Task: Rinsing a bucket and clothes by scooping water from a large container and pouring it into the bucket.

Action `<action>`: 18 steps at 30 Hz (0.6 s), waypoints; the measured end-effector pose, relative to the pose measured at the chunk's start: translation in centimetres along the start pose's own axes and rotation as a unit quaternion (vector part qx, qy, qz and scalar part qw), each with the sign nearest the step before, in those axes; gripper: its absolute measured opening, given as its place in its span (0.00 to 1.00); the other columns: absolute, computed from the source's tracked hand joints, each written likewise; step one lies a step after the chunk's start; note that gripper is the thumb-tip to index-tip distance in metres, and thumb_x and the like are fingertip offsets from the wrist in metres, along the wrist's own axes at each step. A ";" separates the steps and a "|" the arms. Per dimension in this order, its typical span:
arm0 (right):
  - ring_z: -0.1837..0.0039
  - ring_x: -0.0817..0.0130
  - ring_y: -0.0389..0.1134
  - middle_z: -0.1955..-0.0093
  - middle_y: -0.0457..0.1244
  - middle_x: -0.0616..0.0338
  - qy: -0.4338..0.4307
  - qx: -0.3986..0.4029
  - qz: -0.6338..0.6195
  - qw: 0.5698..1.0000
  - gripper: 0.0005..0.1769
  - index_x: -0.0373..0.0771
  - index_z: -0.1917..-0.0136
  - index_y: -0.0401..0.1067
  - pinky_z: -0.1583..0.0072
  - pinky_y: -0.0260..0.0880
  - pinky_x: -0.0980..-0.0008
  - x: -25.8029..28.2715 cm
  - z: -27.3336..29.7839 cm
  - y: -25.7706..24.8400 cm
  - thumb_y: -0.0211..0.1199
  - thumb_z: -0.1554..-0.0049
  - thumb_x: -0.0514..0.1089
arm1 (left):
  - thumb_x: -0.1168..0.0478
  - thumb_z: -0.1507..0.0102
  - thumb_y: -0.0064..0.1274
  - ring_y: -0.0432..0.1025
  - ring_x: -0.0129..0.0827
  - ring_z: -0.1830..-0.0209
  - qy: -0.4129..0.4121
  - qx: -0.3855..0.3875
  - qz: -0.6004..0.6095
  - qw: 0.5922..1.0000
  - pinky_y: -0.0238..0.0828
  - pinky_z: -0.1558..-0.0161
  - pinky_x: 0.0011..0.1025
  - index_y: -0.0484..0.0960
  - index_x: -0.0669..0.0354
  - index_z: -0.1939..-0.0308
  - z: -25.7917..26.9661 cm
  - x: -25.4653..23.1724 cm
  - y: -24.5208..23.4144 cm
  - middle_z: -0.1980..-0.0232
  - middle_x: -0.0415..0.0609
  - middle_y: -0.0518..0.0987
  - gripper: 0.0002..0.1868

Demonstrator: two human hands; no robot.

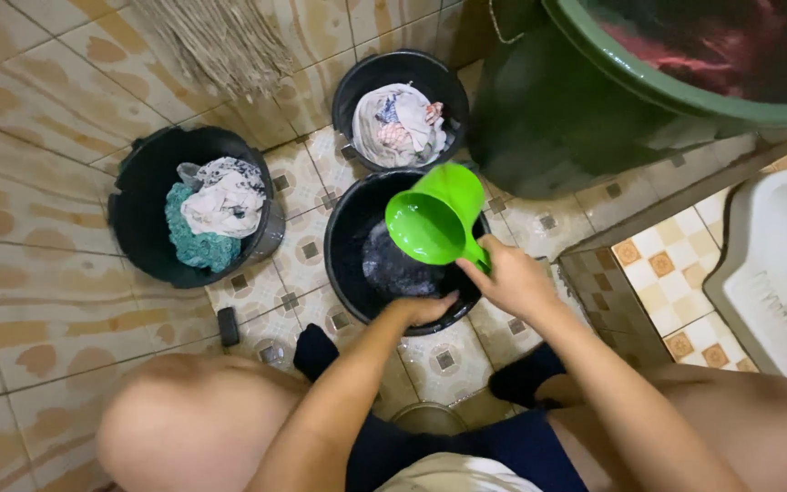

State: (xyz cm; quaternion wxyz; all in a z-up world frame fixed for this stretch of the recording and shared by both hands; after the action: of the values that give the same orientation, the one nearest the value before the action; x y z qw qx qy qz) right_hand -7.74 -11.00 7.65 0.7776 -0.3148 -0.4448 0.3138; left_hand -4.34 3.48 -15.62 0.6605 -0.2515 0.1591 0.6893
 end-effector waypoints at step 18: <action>0.54 0.41 0.74 0.62 0.69 0.45 0.019 -0.015 0.100 0.995 0.21 0.44 0.43 0.67 0.51 0.72 0.47 -5.9 1.7 -4.4 0.57 0.39 0.60 | 0.75 0.46 0.63 0.77 0.36 0.54 0.342 -0.459 0.419 0.705 0.74 0.50 0.32 0.82 0.59 0.56 -13.9 -0.9 -5.4 0.61 0.50 0.83 0.16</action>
State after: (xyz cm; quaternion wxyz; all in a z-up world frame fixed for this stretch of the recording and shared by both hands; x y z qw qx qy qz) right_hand -10.69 -17.83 8.83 0.7457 -0.3757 -0.4004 0.3774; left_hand 2.87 -4.53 -25.97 0.0074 -0.6496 0.1270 0.7496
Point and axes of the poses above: each hand's wrist, its own z-axis away from the middle knuckle, its own y-axis out of the palm, x = y × z, the point moved 1 cm from there along -z, towards the middle knuckle
